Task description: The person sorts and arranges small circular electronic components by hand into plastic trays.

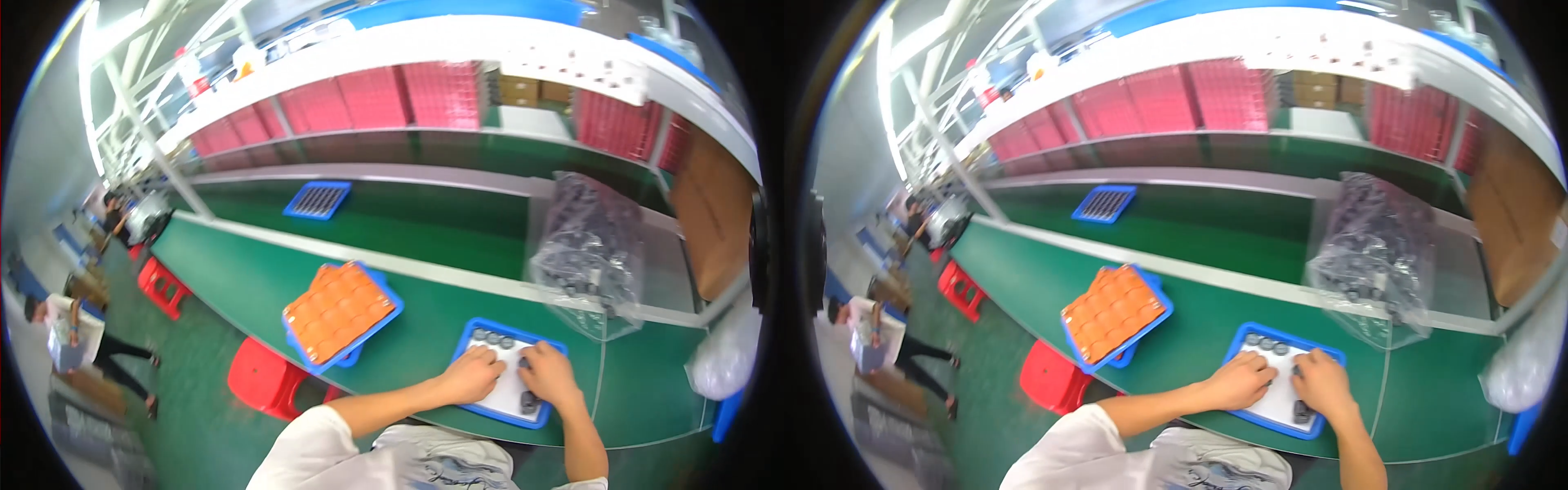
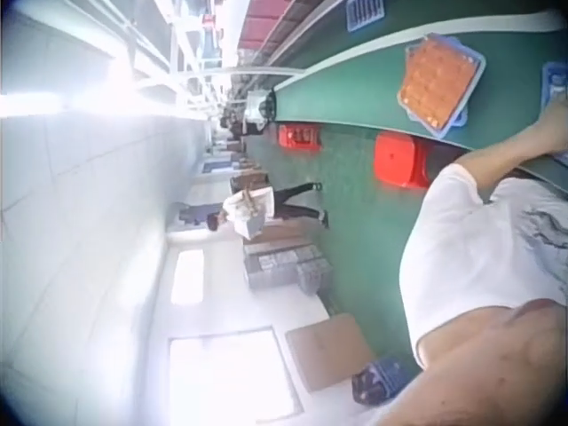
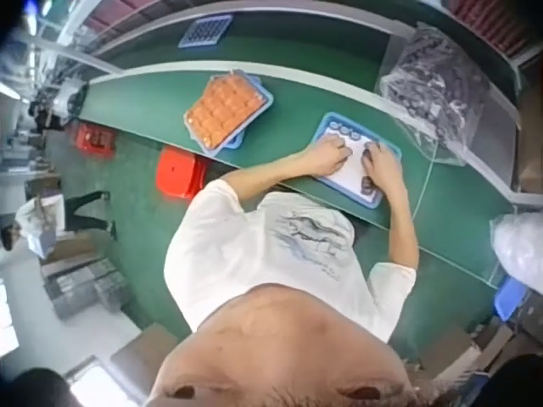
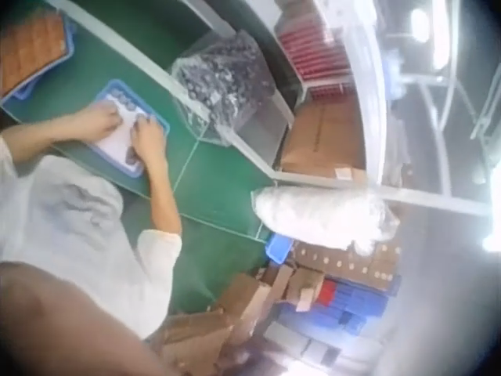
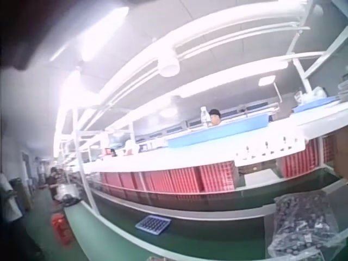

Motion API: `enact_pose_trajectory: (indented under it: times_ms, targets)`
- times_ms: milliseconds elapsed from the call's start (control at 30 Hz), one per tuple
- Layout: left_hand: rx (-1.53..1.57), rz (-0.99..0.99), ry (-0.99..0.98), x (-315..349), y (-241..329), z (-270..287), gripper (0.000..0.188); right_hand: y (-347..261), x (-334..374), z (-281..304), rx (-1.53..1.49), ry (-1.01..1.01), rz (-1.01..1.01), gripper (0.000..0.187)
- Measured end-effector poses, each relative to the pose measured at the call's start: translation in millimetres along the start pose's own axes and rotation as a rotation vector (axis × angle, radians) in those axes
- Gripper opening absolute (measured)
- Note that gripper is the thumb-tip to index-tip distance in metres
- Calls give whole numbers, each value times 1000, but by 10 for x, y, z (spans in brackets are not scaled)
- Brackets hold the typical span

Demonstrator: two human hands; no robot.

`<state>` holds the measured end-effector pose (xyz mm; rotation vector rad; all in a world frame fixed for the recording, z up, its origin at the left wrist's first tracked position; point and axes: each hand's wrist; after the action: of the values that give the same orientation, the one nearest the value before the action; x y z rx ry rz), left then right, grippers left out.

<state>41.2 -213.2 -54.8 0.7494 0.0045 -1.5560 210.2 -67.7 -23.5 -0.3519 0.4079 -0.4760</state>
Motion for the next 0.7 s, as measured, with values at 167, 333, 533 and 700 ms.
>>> enact_pose_trajectory:
  times_ms: [167,333,533,700]
  targets:
    - [16,-1,60,89,-97,112,25,96,-108,-9,-58,63,6,21]
    - [34,-23,126,5,-23,112,22,218,-105,106,-93,189,98,17]
    - [22,-84,79,-143,-80,-139,27,230,-91,19,10,249,157,18]
    - [55,-84,105,-339,-46,-43,31,224,-133,-173,153,359,68,17]
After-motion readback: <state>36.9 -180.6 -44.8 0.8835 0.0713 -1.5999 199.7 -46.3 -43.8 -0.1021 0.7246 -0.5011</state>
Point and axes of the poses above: each hand's wrist, its own x-axis away from the middle knuckle, its own z-axis out of the back of the hand, y = z × x, and after that the axes turned 13 degrees about y, right-handed
